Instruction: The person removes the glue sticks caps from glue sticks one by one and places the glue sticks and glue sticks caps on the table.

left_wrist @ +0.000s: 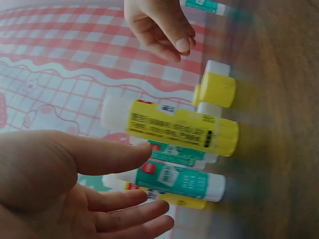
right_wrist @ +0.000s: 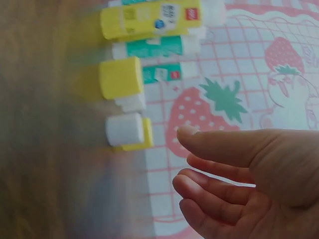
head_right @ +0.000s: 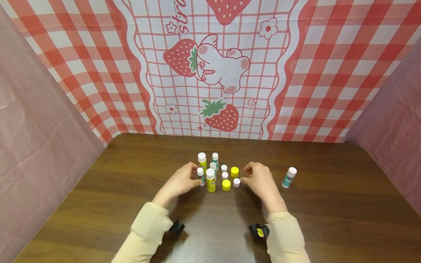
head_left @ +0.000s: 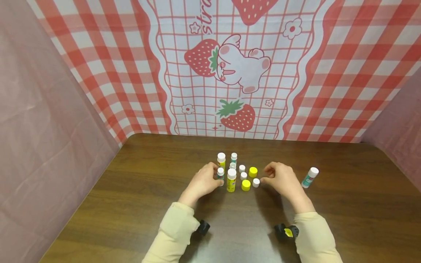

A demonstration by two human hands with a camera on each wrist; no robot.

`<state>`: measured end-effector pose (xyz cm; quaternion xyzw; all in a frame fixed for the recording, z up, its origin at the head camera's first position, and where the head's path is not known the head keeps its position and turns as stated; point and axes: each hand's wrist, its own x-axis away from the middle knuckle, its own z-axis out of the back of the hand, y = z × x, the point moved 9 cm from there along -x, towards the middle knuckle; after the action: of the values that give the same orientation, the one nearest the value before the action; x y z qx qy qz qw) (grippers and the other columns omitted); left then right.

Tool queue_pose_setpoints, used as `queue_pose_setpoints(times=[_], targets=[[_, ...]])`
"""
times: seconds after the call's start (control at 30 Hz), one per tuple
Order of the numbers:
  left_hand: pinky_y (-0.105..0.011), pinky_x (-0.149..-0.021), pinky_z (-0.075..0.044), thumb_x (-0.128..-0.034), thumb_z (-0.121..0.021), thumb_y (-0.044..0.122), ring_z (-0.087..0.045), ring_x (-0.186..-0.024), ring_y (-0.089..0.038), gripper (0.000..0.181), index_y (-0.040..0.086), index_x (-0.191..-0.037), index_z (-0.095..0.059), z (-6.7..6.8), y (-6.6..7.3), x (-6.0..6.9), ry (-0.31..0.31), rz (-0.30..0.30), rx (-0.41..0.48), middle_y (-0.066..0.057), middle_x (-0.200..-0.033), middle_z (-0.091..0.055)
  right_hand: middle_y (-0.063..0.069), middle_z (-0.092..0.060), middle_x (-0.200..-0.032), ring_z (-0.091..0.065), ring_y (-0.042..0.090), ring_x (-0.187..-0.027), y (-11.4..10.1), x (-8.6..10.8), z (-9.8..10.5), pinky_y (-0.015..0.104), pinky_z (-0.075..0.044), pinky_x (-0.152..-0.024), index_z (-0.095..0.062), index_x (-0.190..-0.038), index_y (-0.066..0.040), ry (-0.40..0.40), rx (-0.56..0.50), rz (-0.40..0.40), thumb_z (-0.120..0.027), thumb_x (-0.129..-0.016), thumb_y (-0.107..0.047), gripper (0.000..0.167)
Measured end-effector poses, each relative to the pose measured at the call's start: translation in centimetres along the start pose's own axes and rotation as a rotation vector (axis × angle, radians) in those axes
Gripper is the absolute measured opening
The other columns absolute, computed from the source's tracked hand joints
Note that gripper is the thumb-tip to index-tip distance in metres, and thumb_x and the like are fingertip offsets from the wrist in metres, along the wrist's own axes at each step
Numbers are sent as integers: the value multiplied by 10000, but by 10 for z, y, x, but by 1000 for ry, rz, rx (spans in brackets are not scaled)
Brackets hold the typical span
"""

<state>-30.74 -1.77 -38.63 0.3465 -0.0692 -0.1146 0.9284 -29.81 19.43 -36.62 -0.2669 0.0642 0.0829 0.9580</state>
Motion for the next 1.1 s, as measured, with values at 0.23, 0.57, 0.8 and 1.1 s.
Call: queue_pose_setpoints(times=[0.23,0.57,0.8,1.1], targets=[[-418,-843,-440,-783,-703,240,-542,-981,-274,512,-8,-1180,-497,12,11,8,33,-15,-70,-151,-1093,-552,135,-619,-809,-575,237,-737,6,7,31,396,-458,-654,-626,-924,20,108,21,-21,-708,-758,-148,250],[-437,-909,-408,-772,-718,281,-527,-1035,-296,590,-18,-1221,-480,27,41,24,143,-93,-213,-141,-1111,-549,185,-618,-856,-574,311,-759,25,20,71,446,-425,-629,-628,-957,4,234,72,-66,-691,-776,-162,253],[-375,-853,-427,-760,-721,327,-527,-1022,-250,578,17,-1199,-506,23,74,36,224,-232,-340,-99,-1125,-555,295,-544,-1036,-489,442,-904,47,27,80,555,-392,-685,-547,-1115,37,203,162,-157,-669,-803,-312,484],[-316,-868,-423,-764,-707,382,-540,-1001,-173,539,89,-1178,-525,-7,113,42,217,-378,-453,-13,-1111,-559,330,-522,-1022,-494,499,-895,67,30,78,563,-400,-682,-551,-1082,73,150,146,-210,-594,-815,-111,327]])
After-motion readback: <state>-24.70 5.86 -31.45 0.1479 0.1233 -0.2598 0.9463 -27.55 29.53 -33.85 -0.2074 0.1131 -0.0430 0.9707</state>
